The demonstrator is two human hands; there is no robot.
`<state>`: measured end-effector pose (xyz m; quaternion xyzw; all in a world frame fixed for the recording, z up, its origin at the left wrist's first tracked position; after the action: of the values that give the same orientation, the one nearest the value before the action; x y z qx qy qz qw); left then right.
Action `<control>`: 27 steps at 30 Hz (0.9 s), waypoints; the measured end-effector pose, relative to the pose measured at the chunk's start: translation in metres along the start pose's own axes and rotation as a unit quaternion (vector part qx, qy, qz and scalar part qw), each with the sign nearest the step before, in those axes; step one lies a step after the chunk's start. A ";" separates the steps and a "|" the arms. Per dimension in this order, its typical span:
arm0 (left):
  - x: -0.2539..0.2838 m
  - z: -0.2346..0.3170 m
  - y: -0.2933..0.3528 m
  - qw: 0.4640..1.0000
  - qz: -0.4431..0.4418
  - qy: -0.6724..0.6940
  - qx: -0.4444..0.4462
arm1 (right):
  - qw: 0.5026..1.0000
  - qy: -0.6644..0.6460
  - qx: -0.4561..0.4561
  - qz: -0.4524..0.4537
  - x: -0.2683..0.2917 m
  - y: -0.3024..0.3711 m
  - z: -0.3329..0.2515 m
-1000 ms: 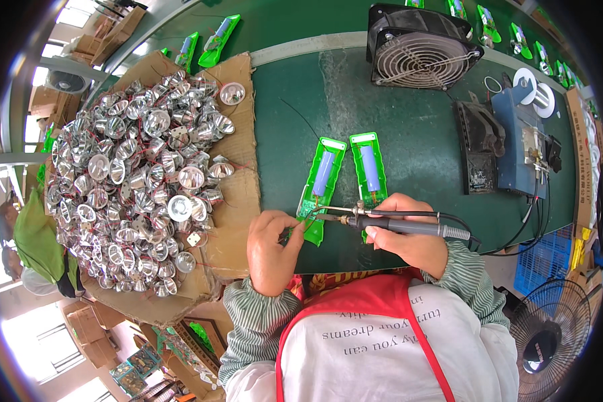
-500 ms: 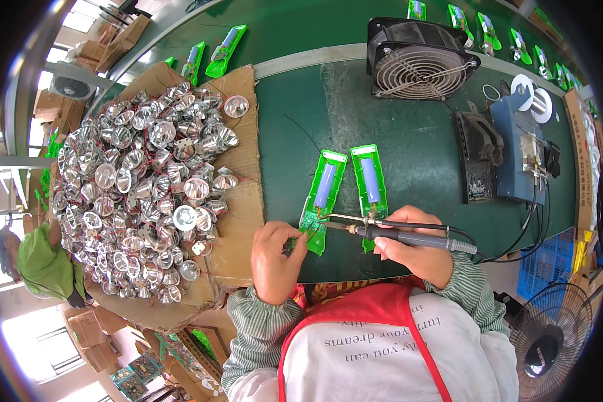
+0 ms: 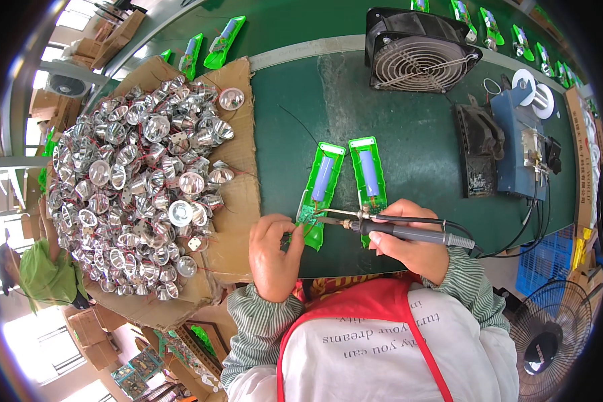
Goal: The person solders wires onto flashlight circuit assemblies using a soldering iron and places the assembled units onto the conveyor belt.
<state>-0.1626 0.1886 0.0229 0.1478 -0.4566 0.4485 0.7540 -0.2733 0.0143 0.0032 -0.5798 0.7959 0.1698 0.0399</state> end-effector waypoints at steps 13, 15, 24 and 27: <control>-0.005 -0.002 0.001 1.000 -0.011 -0.015 0.000 | 1.000 0.005 -0.020 -0.014 -0.002 -0.003 0.006; -0.005 -0.001 0.000 1.000 -0.010 -0.019 0.002 | 1.000 0.025 -0.001 -0.015 -0.001 -0.002 0.003; -0.006 -0.002 0.000 1.000 -0.013 -0.019 0.001 | 1.000 0.003 0.016 -0.005 0.004 0.001 -0.003; -0.006 -0.001 0.000 1.000 -0.014 -0.022 -0.001 | 1.000 0.016 0.015 0.000 0.003 0.001 -0.004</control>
<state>-0.1635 0.1863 0.0176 0.1632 -0.4717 0.4344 0.7497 -0.2749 0.0107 0.0067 -0.5817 0.7990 0.1481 0.0357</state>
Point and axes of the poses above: each hand's wrist, its own y-axis away from the middle knuckle, its own x-axis out of the back of the hand, z = x × y, the point moved 7 cm from there along -y, towards the middle knuckle, and after that the axes turned 7 degrees about -y, right-handed, at the moved point
